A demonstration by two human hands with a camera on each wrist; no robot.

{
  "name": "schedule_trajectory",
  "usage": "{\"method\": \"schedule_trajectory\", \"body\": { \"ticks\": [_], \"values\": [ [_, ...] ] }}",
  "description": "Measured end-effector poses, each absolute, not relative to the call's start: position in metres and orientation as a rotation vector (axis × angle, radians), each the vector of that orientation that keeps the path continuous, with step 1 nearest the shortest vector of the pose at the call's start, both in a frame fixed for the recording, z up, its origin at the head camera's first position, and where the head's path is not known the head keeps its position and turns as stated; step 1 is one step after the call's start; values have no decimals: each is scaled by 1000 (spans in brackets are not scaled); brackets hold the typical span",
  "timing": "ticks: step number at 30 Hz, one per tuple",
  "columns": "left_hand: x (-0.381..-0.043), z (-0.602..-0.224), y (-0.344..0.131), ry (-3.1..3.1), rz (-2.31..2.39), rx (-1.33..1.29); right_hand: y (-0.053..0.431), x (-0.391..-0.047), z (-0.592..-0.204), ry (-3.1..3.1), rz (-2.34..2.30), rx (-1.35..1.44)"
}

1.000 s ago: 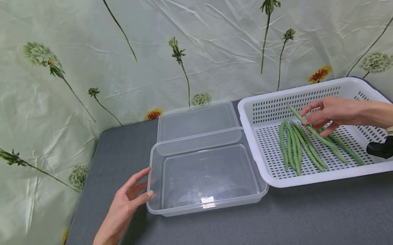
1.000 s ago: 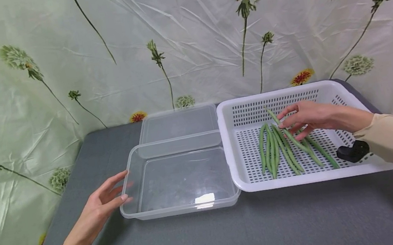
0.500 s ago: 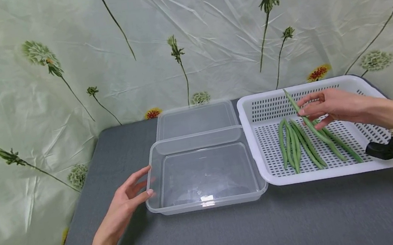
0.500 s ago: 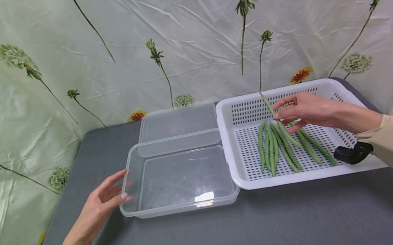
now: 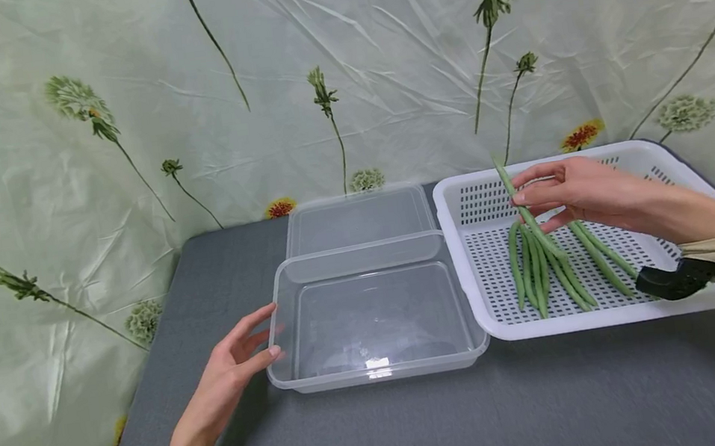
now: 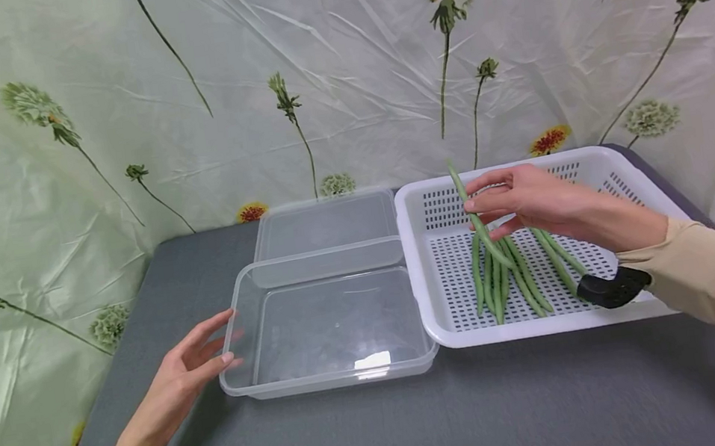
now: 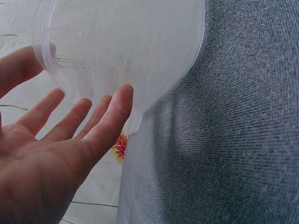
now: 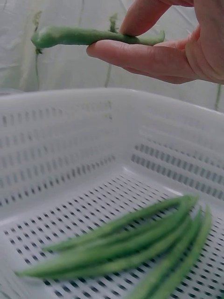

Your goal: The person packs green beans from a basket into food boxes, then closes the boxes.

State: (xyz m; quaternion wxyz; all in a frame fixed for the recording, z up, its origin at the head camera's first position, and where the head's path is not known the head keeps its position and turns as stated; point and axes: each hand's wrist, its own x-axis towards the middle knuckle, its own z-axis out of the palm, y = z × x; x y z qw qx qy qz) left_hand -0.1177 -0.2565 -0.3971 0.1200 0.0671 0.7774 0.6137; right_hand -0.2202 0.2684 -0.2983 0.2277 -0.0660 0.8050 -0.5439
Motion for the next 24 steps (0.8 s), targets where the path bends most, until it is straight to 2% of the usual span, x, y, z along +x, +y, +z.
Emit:
{"method": "schedule_trajectory", "body": {
  "ticks": [13, 24],
  "values": [
    [-117, -398, -258, 2267, 1808, 223, 221, -221, -286, 2154, -1516, -306],
    [-116, -397, -258, 2268, 1807, 209, 181, -221, -293, 2020, -1628, -374]
  ]
}}
